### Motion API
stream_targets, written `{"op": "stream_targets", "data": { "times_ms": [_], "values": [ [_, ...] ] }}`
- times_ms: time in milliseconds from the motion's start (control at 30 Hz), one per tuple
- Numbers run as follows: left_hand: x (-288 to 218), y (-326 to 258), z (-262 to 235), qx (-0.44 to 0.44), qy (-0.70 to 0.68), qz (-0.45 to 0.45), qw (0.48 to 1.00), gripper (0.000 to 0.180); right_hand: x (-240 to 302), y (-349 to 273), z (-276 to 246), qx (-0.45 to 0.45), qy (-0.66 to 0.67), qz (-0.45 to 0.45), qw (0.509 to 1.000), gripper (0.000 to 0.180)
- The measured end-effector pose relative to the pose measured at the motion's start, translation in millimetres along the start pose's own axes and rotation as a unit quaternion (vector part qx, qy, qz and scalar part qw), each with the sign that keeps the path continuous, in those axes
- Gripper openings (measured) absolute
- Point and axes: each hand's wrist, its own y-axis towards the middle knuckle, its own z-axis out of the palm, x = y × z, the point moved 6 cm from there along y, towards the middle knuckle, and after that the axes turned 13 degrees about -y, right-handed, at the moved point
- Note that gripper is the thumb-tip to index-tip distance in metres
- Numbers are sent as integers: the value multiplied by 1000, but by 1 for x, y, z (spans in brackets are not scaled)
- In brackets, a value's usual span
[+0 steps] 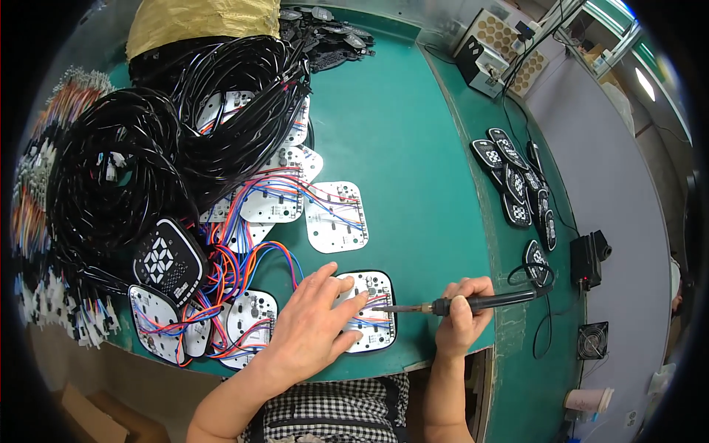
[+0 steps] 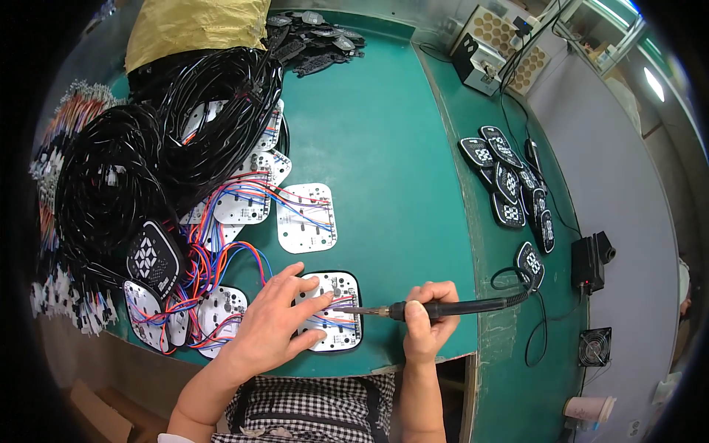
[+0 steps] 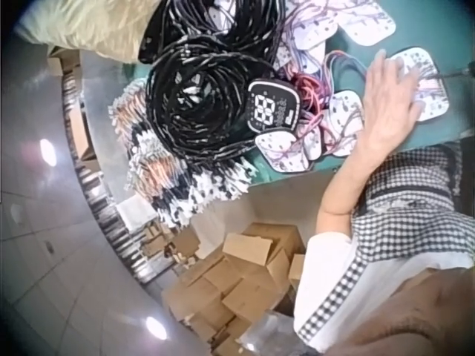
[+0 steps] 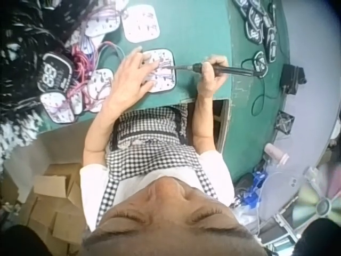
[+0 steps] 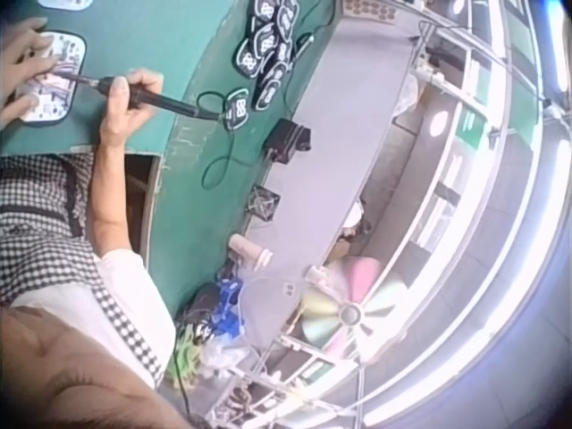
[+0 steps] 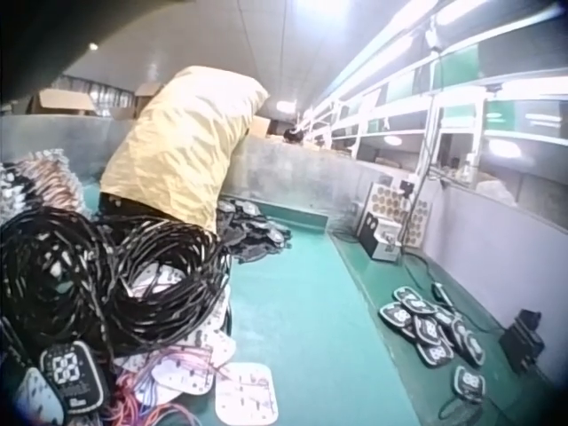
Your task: The person solders wires onto circuit boards using a soldering iron, lifts and moves the wired assemblies aside by hand, and solders wires onto additional circuit boards.
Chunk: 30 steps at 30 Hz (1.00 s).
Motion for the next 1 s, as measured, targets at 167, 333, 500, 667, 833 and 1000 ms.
{"op": "stream_targets", "data": {
  "times_ms": [167,333,500,667,833,1000],
  "values": [
    [-2,2,-2,-8,-3,-3,1000,51,1,1,-5,-41,-1,-25,999,26],
    [-5,1,-2,-10,26,-11,1000,48,2,0,-9,-68,-6,-28,997,24],
    [-11,1,-8,-35,98,-19,994,50,0,0,-11,-79,0,10,997,26],
    [-12,0,-11,-67,140,-35,987,44,3,3,-9,-77,-1,-11,997,24],
    [-16,-5,-7,-79,139,-26,987,39,16,8,-5,-75,-20,-15,997,21],
    [-17,-17,-2,-135,128,-29,982,33,14,20,21,67,-54,100,991,15]
  ]
}}
